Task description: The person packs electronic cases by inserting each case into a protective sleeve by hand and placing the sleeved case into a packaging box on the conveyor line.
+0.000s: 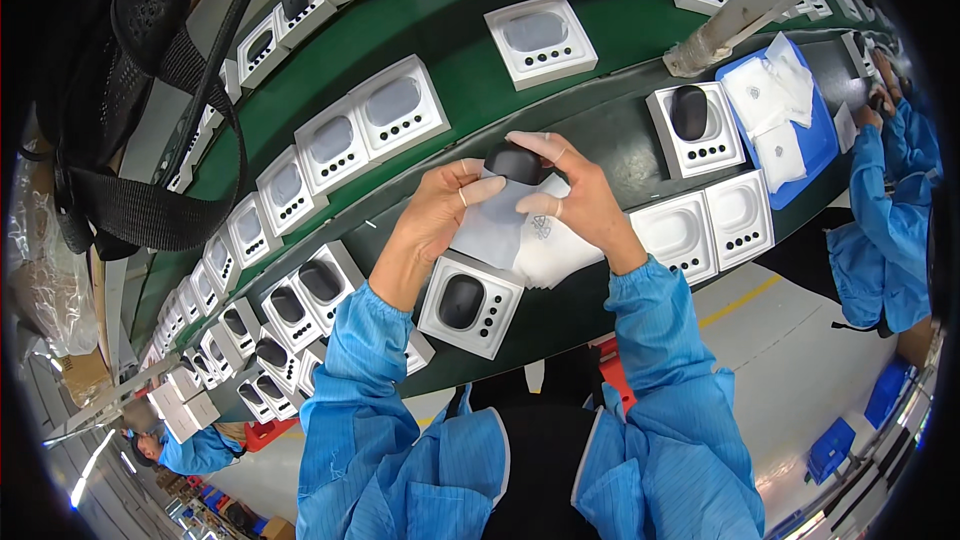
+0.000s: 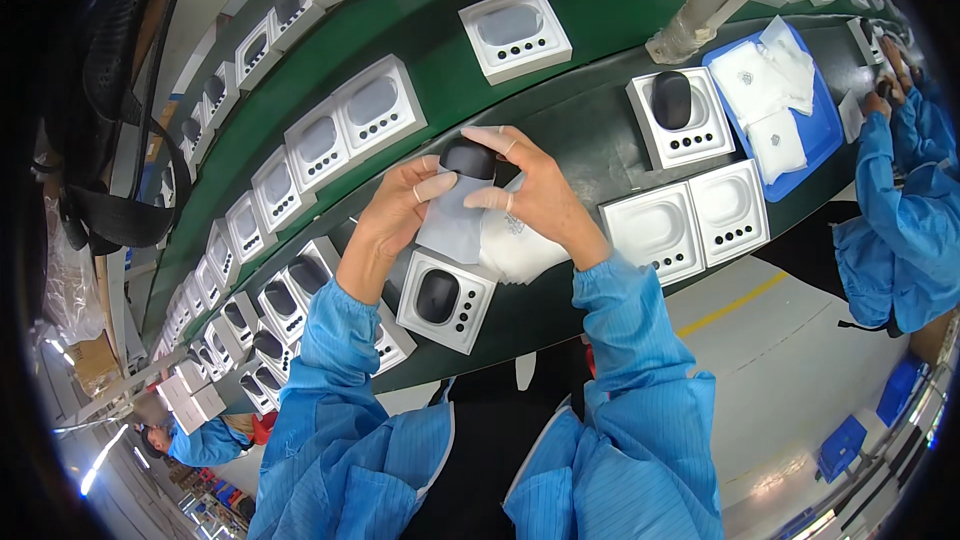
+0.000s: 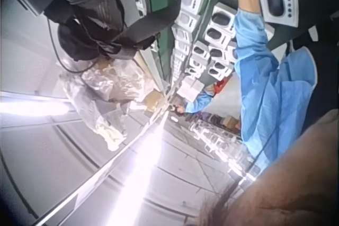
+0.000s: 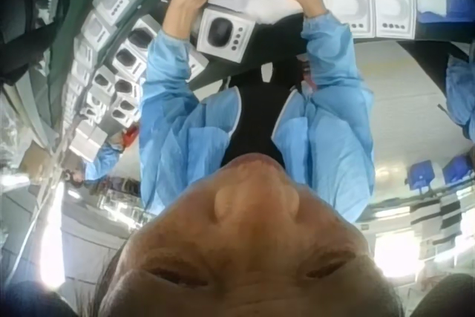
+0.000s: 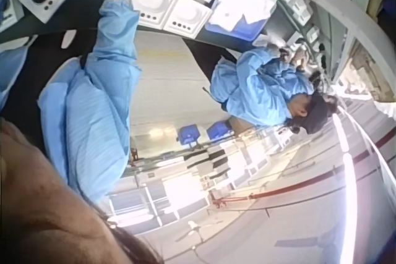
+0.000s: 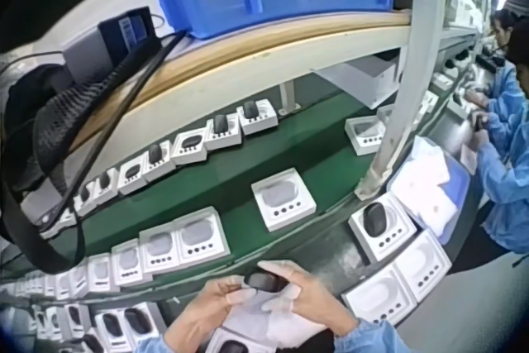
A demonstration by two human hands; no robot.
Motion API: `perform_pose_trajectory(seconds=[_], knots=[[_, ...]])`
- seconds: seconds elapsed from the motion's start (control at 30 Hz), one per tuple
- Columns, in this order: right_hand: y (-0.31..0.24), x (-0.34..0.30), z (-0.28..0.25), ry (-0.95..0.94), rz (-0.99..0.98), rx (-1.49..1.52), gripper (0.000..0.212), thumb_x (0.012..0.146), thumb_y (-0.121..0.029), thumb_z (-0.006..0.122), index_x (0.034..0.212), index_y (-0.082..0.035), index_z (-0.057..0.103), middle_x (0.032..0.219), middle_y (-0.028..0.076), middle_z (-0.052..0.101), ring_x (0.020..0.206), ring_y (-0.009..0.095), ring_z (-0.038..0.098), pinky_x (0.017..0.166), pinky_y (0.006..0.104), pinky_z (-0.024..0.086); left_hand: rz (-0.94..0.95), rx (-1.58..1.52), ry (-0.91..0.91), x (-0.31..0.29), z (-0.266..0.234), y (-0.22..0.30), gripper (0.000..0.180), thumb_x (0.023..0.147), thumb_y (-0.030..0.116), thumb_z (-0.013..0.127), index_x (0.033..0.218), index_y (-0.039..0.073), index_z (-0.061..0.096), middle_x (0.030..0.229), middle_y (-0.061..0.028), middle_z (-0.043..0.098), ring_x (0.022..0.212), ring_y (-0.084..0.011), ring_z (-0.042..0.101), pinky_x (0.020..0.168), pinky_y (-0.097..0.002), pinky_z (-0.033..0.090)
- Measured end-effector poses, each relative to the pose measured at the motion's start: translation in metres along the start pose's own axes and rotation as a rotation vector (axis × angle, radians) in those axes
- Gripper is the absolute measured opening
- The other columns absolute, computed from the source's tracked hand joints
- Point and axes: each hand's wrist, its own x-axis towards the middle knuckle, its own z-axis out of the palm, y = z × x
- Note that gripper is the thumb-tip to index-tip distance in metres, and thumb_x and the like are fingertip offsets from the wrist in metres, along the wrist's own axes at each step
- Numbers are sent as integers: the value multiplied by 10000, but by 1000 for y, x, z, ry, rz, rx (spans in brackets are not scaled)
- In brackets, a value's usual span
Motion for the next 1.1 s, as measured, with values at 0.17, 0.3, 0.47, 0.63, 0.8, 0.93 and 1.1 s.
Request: perform_pose_trajectory(seconds=[0.17, 0.3, 0.47, 0.63, 0.8, 0.93, 1.1], knots=[[-6, -8, 2, 7, 79, 57, 702, 683, -76, 815, 1325, -86, 530, 1282, 88, 573, 1136, 234, 575, 951, 342, 477, 5, -44, -1, 0, 10, 1, 217, 827, 69, 717, 1025, 3, 656, 955, -60, 661, 852, -136, 636, 742, -265, 528], [3, -21, 22, 93, 206, 204, 617, 733, -13, 771, 1303, -48, 540, 1277, 80, 583, 1132, 221, 587, 891, 314, 523, 96, -110, 50, 17, 22, 0, 244, 828, 40, 704, 1064, -2, 657, 952, -79, 678, 844, -147, 644, 747, -268, 530], [9, -25, 23, 286, 366, 464, 496, 774, 30, 734, 1242, 10, 569, 1217, 108, 613, 1046, 188, 621, 817, 282, 539, 323, 169, 157, 25, 47, -5, 253, 839, 85, 711, 1075, 20, 646, 968, -78, 674, 881, -172, 646, 836, -283, 506], [12, -32, 7, 581, 313, 805, 362, 800, 31, 713, 1148, 2, 616, 1075, 96, 662, 945, 154, 635, 835, 279, 511, 289, 141, 371, 2, 59, -39, 926, 722, 104, 809, 1469, 81, 261, 1461, -236, 343, 1286, -297, 431, 985, -401, 431], [6, -36, 11, 721, 309, 997, 252, 846, -21, 691, 1089, 16, 635, 1062, 104, 668, 918, 171, 636, 839, 288, 507, 100, -476, 158, -4, 72, -71, 720, 853, 83, 696, 1450, 99, 294, 1353, -144, 452, 1222, -272, 509, 1010, -432, 473], [-2, -40, -4, 750, 361, 1038, 120, 863, -41, 683, 969, 16, 687, 994, 110, 690, 901, 176, 645, 859, 313, 515, 153, -521, 67, -8, 74, -64, 612, 883, 167, 678, 1405, 81, 369, 1362, -87, 463, 1246, -238, 495, 1039, -408, 462], [-21, -65, -51, 526, 367, 632, 382, 815, -62, 726, 1178, -15, 616, 1142, 145, 642, 1039, 223, 622, 940, 341, 489, 98, -620, 54, -1, 79, -58, 596, 870, 100, 684, 1394, 102, 400, 1292, -100, 515, 1165, -263, 563, 912, -405, 552]])
